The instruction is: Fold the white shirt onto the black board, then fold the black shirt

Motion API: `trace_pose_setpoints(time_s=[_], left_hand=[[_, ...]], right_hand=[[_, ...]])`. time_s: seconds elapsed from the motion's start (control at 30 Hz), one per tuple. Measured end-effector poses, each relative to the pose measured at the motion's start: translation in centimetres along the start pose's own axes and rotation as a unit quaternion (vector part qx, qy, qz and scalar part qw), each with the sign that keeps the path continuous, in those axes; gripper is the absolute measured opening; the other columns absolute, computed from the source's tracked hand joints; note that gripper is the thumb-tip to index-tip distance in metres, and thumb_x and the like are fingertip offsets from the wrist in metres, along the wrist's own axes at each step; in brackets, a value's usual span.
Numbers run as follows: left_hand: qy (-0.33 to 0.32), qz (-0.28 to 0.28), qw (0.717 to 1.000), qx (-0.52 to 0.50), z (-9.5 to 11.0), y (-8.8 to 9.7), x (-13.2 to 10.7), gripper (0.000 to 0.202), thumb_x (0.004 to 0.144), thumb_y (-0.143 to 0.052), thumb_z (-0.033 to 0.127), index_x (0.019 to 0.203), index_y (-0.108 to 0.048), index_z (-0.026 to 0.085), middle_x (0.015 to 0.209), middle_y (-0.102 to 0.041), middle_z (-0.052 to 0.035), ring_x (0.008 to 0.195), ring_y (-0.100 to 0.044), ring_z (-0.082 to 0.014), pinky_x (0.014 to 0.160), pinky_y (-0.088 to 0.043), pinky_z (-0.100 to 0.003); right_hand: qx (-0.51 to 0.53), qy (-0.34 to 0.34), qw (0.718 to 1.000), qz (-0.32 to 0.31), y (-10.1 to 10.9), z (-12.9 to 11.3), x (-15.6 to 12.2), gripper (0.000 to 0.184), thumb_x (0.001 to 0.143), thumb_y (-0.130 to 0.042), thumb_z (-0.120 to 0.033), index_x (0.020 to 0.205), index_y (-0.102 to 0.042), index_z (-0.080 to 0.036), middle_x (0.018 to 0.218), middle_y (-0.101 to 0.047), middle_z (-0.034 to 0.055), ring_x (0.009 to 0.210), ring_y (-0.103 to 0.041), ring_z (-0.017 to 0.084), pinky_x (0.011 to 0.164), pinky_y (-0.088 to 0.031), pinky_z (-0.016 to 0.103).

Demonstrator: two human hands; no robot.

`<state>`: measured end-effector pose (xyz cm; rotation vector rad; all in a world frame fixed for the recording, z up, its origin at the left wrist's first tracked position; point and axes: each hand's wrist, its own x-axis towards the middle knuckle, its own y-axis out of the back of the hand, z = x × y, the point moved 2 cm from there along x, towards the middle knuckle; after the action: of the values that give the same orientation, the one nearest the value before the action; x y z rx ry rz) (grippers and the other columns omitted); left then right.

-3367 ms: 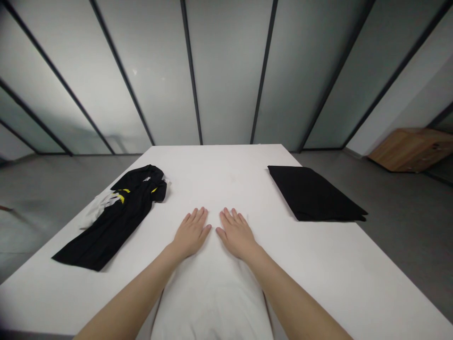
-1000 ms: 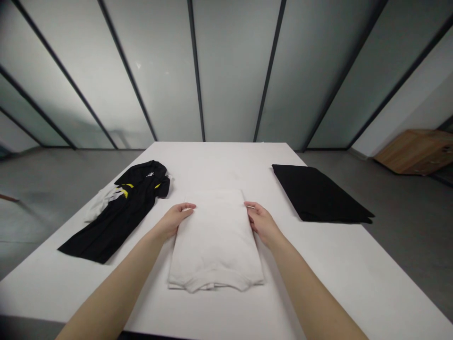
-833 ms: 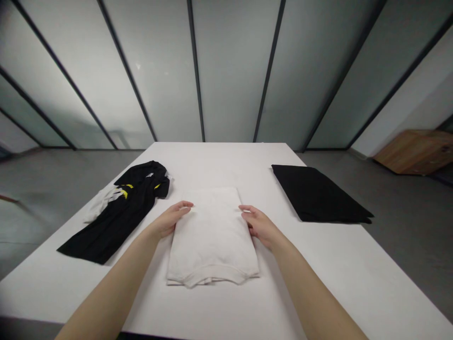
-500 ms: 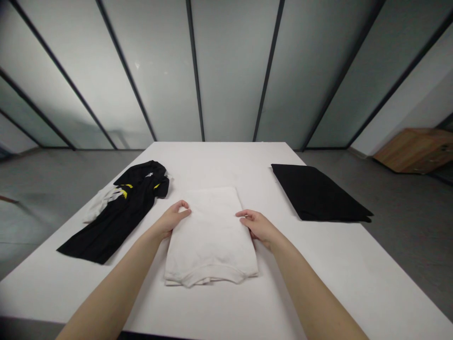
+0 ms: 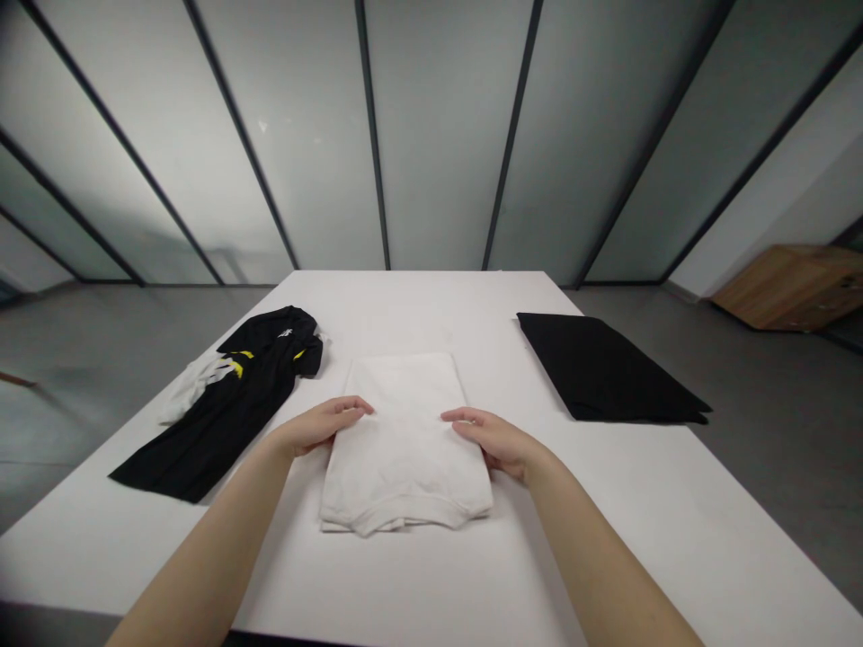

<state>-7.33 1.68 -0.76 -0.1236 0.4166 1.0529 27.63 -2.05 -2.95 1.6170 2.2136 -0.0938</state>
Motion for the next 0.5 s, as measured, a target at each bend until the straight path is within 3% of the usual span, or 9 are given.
trace_pose_setpoints(time_s=[0.1, 0.17, 0.27, 0.33, 0.37, 0.43, 0.5], left_hand=[[0.014, -0.085, 0.996, -0.010, -0.1, -0.3, -0.4, 0.049, 0.080, -0.082, 0.057, 0.111, -0.074, 0.020, 0.098, -0.074, -0.0062, 0.086, -0.069, -0.0217, 0.072, -0.052, -0.028], [0.025, -0.087, 0.996, -0.022, -0.6, -0.6, 0.1, 0.051, 0.079, -0.084, 0.052, 0.116, -0.072, 0.019, 0.099, -0.075, -0.0069, 0.086, -0.071, -0.0226, 0.073, -0.054, -0.029], [-0.007, 0.026, 0.997, -0.070, -1.3, -0.6, 1.5, 0.056, 0.080, -0.084, 0.043, 0.128, -0.067, 0.020, 0.106, -0.076, -0.0090, 0.091, -0.073, -0.0241, 0.078, -0.056, -0.032], [-0.041, 0.122, 0.985, -0.117, -1.5, -0.5, 2.2, 0.060, 0.082, -0.082, 0.040, 0.135, -0.062, 0.021, 0.113, -0.075, -0.0105, 0.095, -0.073, -0.0235, 0.080, -0.058, -0.032], [-0.047, 0.143, 0.979, -0.137, -1.6, -0.4, 2.3, 0.060, 0.084, -0.081, 0.040, 0.137, -0.060, 0.022, 0.115, -0.074, -0.0108, 0.097, -0.073, -0.0230, 0.081, -0.059, -0.032], [-0.029, 0.107, 0.981, -0.159, -1.5, -0.3, 2.0, 0.057, 0.086, -0.080, 0.043, 0.136, -0.060, 0.024, 0.112, -0.073, -0.0094, 0.094, -0.074, -0.0217, 0.078, -0.060, -0.032], [0.021, -0.009, 0.989, -0.145, -1.4, -0.3, 1.2, 0.053, 0.088, -0.079, 0.050, 0.131, -0.063, 0.024, 0.101, -0.072, -0.0065, 0.082, -0.074, -0.0200, 0.071, -0.061, -0.033]], right_hand=[[0.048, -0.046, 0.992, -0.107, -0.3, 0.4, -0.3, 0.043, 0.083, -0.081, -0.041, 0.122, -0.076, -0.023, 0.108, -0.078, 0.0093, 0.089, -0.073, 0.023, 0.076, -0.058, 0.032], [0.069, -0.068, 0.988, -0.117, -0.6, 0.5, -0.1, 0.043, 0.081, -0.084, -0.037, 0.120, -0.076, -0.021, 0.105, -0.079, 0.0086, 0.086, -0.073, 0.021, 0.074, -0.058, 0.030], [0.116, -0.061, 0.991, -0.021, -0.7, 0.2, 0.7, 0.037, 0.086, -0.077, -0.031, 0.122, -0.073, -0.020, 0.097, -0.079, 0.0067, 0.078, -0.072, 0.019, 0.065, -0.056, 0.026], [0.166, -0.035, 0.983, 0.069, -0.3, -0.3, 0.9, 0.036, 0.091, -0.070, -0.027, 0.127, -0.070, -0.023, 0.095, -0.078, 0.0046, 0.075, -0.072, 0.018, 0.060, -0.055, 0.024], [0.189, -0.027, 0.977, 0.095, -0.1, -0.5, 0.9, 0.036, 0.092, -0.069, -0.026, 0.128, -0.069, -0.024, 0.095, -0.078, 0.0039, 0.074, -0.072, 0.017, 0.059, -0.055, 0.023], [0.210, -0.040, 0.974, 0.078, 0.5, -0.6, 0.5, 0.035, 0.094, -0.069, -0.026, 0.130, -0.068, -0.025, 0.095, -0.077, 0.0035, 0.073, -0.072, 0.016, 0.059, -0.058, 0.023], [0.191, -0.089, 0.978, -0.004, 1.0, -0.5, -0.2, 0.036, 0.094, -0.073, -0.031, 0.129, -0.068, -0.023, 0.093, -0.077, 0.0052, 0.071, -0.073, 0.017, 0.060, -0.063, 0.027]])
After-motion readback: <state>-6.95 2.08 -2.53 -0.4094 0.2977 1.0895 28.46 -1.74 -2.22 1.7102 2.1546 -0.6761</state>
